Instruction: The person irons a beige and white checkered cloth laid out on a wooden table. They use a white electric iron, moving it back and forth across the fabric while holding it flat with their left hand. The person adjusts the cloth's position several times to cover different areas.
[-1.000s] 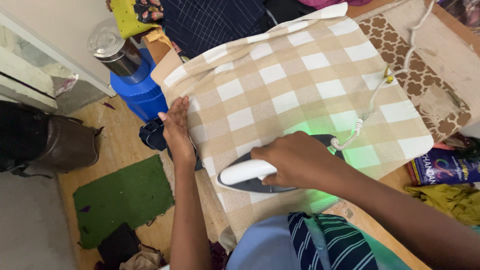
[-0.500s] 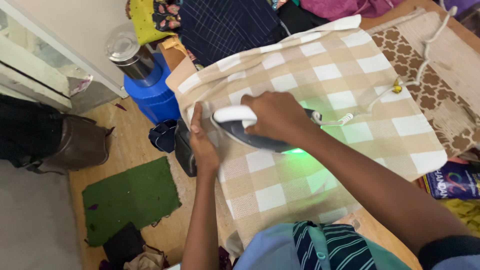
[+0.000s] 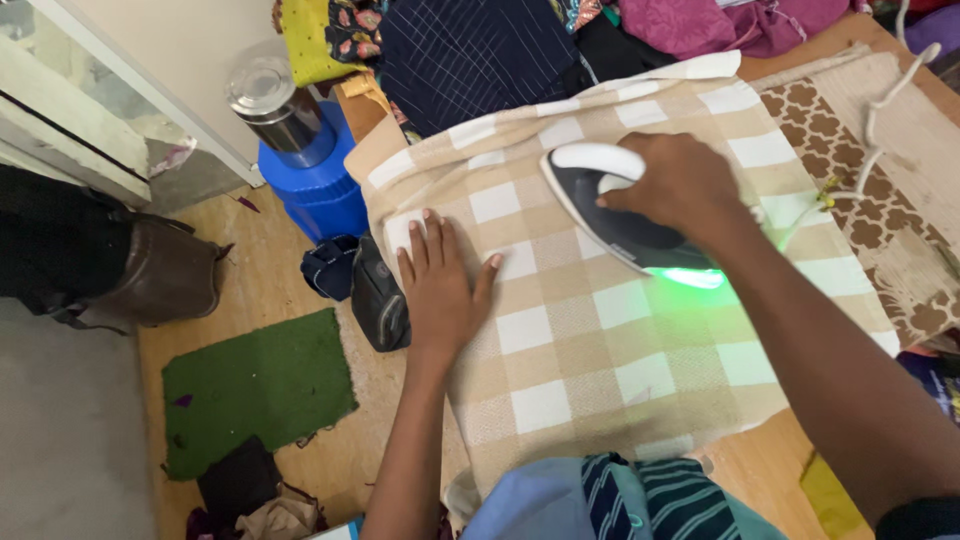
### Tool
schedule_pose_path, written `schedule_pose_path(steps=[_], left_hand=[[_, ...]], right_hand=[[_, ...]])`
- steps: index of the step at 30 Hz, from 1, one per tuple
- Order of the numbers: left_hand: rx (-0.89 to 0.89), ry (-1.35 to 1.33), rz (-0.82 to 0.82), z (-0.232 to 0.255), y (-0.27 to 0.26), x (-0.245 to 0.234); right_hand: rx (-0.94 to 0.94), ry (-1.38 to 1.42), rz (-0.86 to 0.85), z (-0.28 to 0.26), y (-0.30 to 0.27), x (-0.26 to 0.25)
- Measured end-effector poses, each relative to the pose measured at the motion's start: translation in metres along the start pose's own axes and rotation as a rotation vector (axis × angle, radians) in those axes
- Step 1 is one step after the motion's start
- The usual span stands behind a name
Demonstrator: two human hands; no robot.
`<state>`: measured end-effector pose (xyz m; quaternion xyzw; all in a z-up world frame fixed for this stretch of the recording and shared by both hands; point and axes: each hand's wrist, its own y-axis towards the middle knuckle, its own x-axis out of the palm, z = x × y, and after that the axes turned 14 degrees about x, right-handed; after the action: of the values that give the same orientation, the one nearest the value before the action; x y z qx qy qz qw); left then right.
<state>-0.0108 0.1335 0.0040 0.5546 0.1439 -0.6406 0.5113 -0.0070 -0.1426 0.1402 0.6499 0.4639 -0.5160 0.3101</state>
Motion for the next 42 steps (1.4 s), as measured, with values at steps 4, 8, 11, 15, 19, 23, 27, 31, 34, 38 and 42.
schedule_pose_path(steps=[4, 8, 11, 15, 19, 23, 27, 31, 34, 38, 42], left_hand=[[0.02, 0.006, -0.111, 0.029, 0.01, 0.011], [0.135, -0.006, -0.135, 0.053, 0.006, 0.022], [0.173, 0.025, -0.098, 0.056, 0.002, 0.024], [0.188, 0.033, -0.056, 0.055, -0.002, 0.023], [0.138, 0.01, 0.02, 0.057, -0.008, 0.023], [0.123, 0.024, 0.05, 0.057, -0.01, 0.022], [0.127, 0.034, 0.054, 0.058, -0.01, 0.021], [0.122, 0.028, 0.056, 0.058, -0.01, 0.02], [0.122, 0.025, 0.055, 0.058, -0.009, 0.02], [0.129, 0.026, 0.048, 0.059, -0.011, 0.021], [0.133, 0.024, 0.028, 0.056, -0.009, 0.021]], right_hand=[[0.092, -0.069, -0.013, 0.023, -0.01, -0.006], [0.1, -0.066, 0.014, 0.035, -0.035, -0.009], [0.096, -0.057, 0.023, 0.035, -0.052, -0.01], [0.092, -0.062, 0.001, 0.028, -0.078, -0.012], [0.099, -0.094, -0.031, 0.019, -0.098, -0.016], [0.084, -0.065, -0.046, 0.012, -0.115, -0.018], [0.104, -0.1, -0.053, 0.009, -0.125, -0.019], [0.093, -0.097, -0.049, 0.009, -0.126, -0.02], [0.1, -0.07, -0.09, 0.012, -0.121, -0.02], [0.104, -0.108, -0.123, 0.017, -0.106, -0.019], [0.163, -0.085, -0.129, 0.021, -0.084, -0.017]])
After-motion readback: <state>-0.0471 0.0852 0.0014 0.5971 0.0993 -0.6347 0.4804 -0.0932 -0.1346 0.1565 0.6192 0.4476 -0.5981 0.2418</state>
